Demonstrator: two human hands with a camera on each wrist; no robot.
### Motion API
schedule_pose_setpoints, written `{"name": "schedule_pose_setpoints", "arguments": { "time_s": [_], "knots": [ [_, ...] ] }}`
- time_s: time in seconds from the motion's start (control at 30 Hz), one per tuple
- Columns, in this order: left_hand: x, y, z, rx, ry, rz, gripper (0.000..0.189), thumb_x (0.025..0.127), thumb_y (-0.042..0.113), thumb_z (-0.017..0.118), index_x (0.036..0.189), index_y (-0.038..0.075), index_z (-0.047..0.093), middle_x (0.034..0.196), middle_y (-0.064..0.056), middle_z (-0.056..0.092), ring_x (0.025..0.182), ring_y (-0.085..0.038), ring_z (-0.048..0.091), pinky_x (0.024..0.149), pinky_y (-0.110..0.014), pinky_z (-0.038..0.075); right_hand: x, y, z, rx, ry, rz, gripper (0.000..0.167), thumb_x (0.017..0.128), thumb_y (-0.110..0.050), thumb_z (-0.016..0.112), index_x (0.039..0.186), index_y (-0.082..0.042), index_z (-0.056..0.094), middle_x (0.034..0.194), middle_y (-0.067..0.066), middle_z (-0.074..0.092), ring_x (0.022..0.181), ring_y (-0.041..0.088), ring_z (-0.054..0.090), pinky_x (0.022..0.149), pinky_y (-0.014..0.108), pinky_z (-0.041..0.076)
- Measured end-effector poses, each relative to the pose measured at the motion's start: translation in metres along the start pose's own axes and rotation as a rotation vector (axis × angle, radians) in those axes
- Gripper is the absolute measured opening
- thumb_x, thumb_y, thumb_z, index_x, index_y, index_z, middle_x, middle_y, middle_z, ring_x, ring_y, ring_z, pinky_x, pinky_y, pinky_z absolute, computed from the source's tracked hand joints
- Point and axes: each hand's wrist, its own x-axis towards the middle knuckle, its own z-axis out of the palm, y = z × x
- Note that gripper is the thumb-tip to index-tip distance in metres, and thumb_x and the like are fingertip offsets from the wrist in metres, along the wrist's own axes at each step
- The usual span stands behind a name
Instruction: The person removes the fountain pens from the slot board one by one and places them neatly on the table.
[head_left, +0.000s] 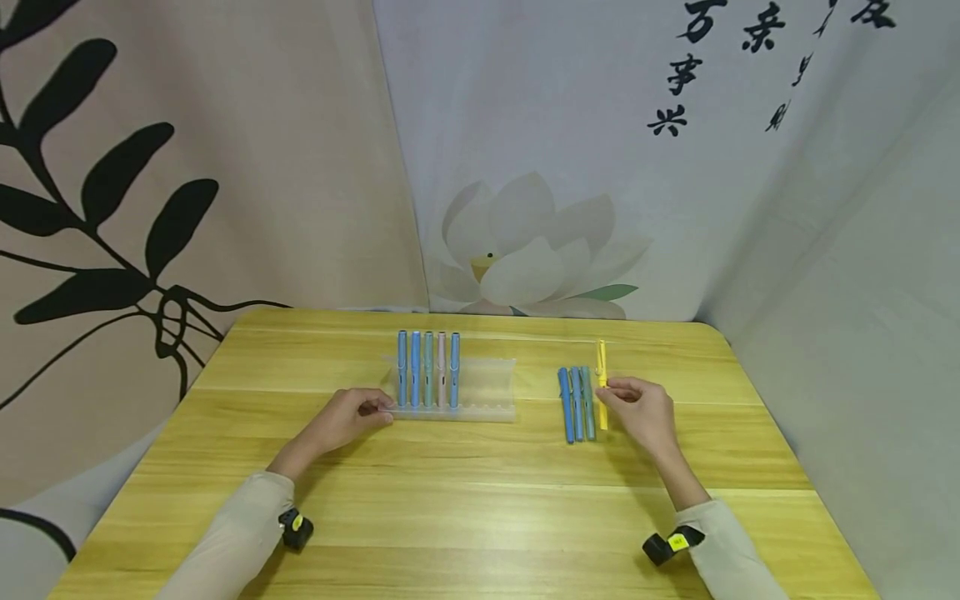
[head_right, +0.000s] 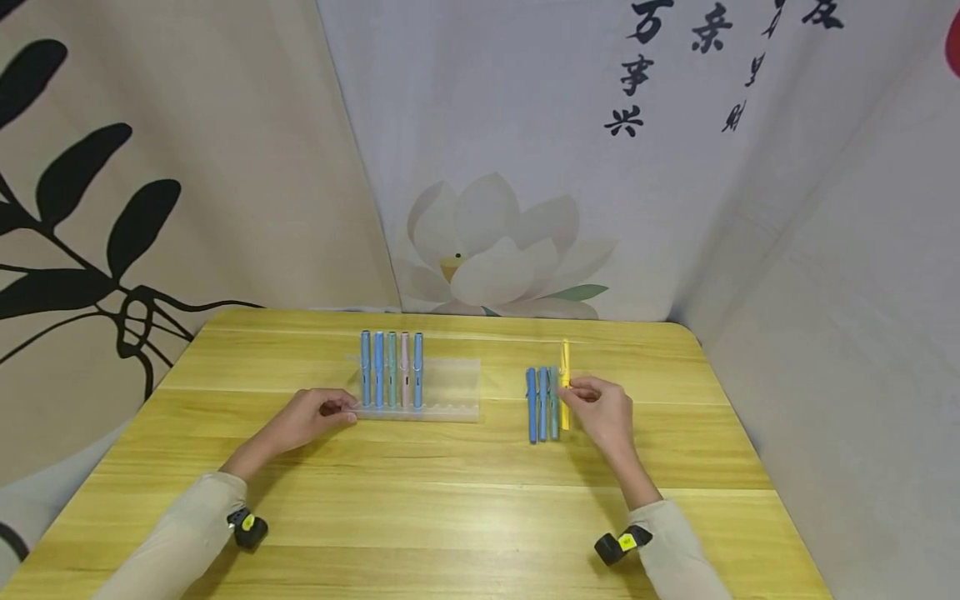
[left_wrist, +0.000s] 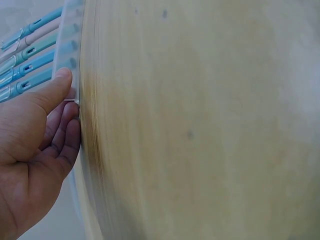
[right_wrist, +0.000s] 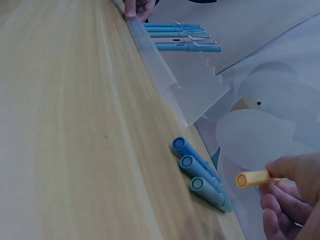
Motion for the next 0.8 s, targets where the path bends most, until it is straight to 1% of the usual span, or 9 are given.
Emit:
{"name": "schedule_pose_setpoints", "arguments": {
  "time_s": [0.2, 0.4, 0.57, 0.8],
  "knots": [
    [0.000, -0.001, 0.000, 0.001, 0.009, 0.011, 0.016, 0.097, 0.017, 0.072, 0.110, 0.009, 0.076, 0.096, 0.004, 0.072, 0.088, -0.011, 0.065, 0.079, -0.029, 0.056, 0.001, 0.009, 0.000, -0.034, 0.012, 0.052, 0.027, 0.088, -0.030, 0.083, 0.103, -0.007, 0.080, 0.093, 0.010, 0.078, 0.078, 0.014, 0.070, 0.063, 0.024, 0.052],
    [0.000, -0.001, 0.001, 0.001, 0.013, 0.010, 0.017, 0.097, 0.018, 0.073, 0.111, 0.009, 0.075, 0.096, 0.005, 0.072, 0.088, -0.010, 0.065, 0.080, -0.029, 0.056, 0.001, 0.014, 0.001, -0.040, -0.005, 0.076, 0.029, 0.088, -0.031, 0.082, 0.101, -0.005, 0.080, 0.091, 0.011, 0.078, 0.073, 0.013, 0.068, 0.059, 0.026, 0.051],
    [0.001, -0.001, 0.001, 0.004, 0.004, -0.008, 0.017, 0.097, 0.018, 0.073, 0.111, 0.011, 0.075, 0.096, 0.007, 0.072, 0.089, -0.009, 0.065, 0.081, -0.029, 0.056, 0.002, 0.018, 0.002, -0.066, -0.018, 0.089, 0.030, 0.089, -0.032, 0.081, 0.102, -0.005, 0.080, 0.091, 0.010, 0.078, 0.074, 0.014, 0.069, 0.061, 0.028, 0.051],
    [0.000, 0.000, 0.001, 0.002, -0.005, -0.016, 0.017, 0.097, 0.019, 0.072, 0.111, 0.011, 0.075, 0.096, 0.007, 0.071, 0.089, -0.010, 0.065, 0.082, -0.029, 0.056, 0.005, 0.022, 0.005, -0.108, -0.042, 0.109, 0.030, 0.090, -0.033, 0.080, 0.103, -0.006, 0.080, 0.093, 0.009, 0.078, 0.083, 0.022, 0.073, 0.066, 0.030, 0.053]
  ]
}}
